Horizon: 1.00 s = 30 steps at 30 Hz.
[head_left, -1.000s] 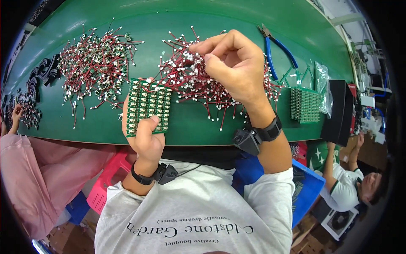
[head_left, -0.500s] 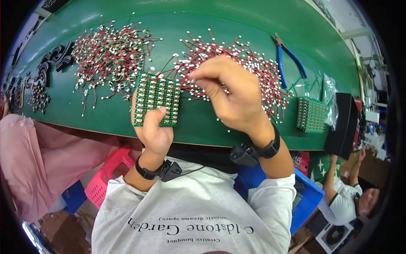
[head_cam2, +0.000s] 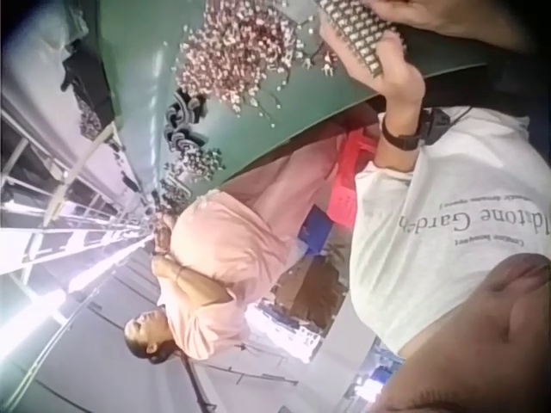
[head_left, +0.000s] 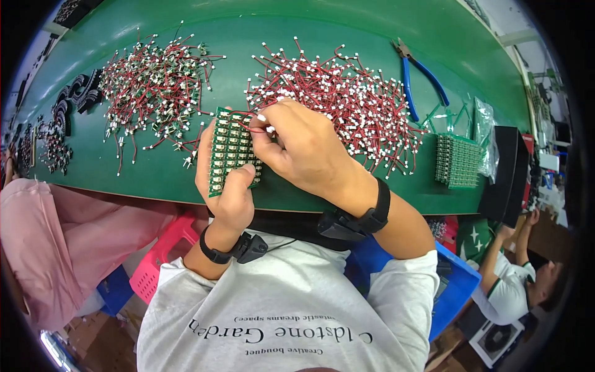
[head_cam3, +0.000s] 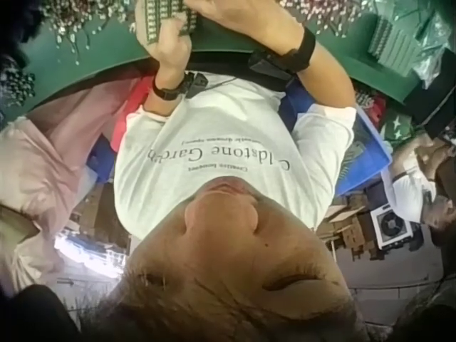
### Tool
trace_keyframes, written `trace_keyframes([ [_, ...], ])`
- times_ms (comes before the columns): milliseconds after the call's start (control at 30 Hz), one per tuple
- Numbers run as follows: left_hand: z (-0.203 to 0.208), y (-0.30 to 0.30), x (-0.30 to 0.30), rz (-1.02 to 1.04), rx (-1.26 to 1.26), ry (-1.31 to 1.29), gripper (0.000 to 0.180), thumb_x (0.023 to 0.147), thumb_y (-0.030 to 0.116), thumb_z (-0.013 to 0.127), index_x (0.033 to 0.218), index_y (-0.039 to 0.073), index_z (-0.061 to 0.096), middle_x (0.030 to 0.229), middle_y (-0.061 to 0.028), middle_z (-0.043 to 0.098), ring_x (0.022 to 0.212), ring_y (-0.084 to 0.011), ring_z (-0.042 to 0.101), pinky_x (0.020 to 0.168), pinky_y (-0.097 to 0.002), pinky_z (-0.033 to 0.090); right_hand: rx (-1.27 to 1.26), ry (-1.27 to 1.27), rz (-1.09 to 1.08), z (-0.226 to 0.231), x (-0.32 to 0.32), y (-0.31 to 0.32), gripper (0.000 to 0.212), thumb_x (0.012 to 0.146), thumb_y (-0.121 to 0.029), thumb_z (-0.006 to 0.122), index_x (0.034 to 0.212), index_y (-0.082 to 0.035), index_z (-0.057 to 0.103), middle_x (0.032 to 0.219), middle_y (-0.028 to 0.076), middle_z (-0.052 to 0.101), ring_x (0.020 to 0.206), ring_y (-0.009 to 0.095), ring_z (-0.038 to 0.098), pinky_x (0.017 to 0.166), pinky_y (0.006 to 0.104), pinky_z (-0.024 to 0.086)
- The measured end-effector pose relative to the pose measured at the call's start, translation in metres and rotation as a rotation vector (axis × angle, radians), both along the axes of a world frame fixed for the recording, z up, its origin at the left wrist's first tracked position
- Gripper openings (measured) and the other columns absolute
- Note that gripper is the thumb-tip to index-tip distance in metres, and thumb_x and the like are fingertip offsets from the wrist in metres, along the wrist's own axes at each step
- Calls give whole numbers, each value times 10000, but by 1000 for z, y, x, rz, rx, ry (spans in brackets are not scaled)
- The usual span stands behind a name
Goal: The person picks up a circuit board and places it into a black box, then moves the box aside. They pick up another circuit board and insert small red and white wires into it one by one.
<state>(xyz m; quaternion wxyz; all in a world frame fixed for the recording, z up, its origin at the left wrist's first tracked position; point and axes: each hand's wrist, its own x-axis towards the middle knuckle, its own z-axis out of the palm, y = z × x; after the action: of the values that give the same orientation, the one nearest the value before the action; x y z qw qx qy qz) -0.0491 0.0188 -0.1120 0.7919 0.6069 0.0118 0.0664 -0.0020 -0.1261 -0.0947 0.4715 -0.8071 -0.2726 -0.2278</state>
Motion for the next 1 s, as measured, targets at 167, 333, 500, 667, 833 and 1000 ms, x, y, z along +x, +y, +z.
trace_keyframes([
  [167,-1,0,-2,-1,33,-7,682,698,-15,490,1371,-97,424,1180,-108,581,1003,-144,588,880,-267,476,30,46,-20,-1,-4,1,165,766,31,705,877,9,584,776,121,607,602,255,624,506,336,497],
  [333,-5,-1,1,4,32,-60,690,695,-14,499,1375,-101,419,1186,-112,578,1001,-146,590,869,-262,482,-23,59,-33,0,-5,-1,165,767,28,699,885,13,585,770,125,602,609,260,624,508,343,496],
  [500,-3,-1,2,7,34,-68,691,694,-16,507,1374,-103,422,1186,-112,578,985,-143,588,854,-255,484,6,67,-31,-2,-4,0,162,762,30,692,888,12,592,767,123,600,601,261,618,508,345,495],
  [667,1,-2,3,-23,57,-43,674,699,-14,508,1365,-98,437,1184,-110,578,949,-136,578,845,-249,479,-45,43,-32,-4,-5,-2,174,758,33,692,908,16,605,788,127,618,632,274,632,526,351,511],
  [833,-12,2,6,28,217,-157,663,703,-21,499,1359,-94,447,1193,-110,572,946,-134,581,826,-246,483,-198,-96,-70,1,-8,2,186,763,25,703,927,15,616,825,135,638,687,294,648,567,367,531],
  [1000,4,-3,1,-28,56,-18,671,682,-26,486,1348,-97,461,1233,-115,545,1001,-145,570,891,-280,476,-177,-25,-104,1,-7,-4,189,765,36,687,943,7,628,861,131,643,742,295,653,639,375,542],
])
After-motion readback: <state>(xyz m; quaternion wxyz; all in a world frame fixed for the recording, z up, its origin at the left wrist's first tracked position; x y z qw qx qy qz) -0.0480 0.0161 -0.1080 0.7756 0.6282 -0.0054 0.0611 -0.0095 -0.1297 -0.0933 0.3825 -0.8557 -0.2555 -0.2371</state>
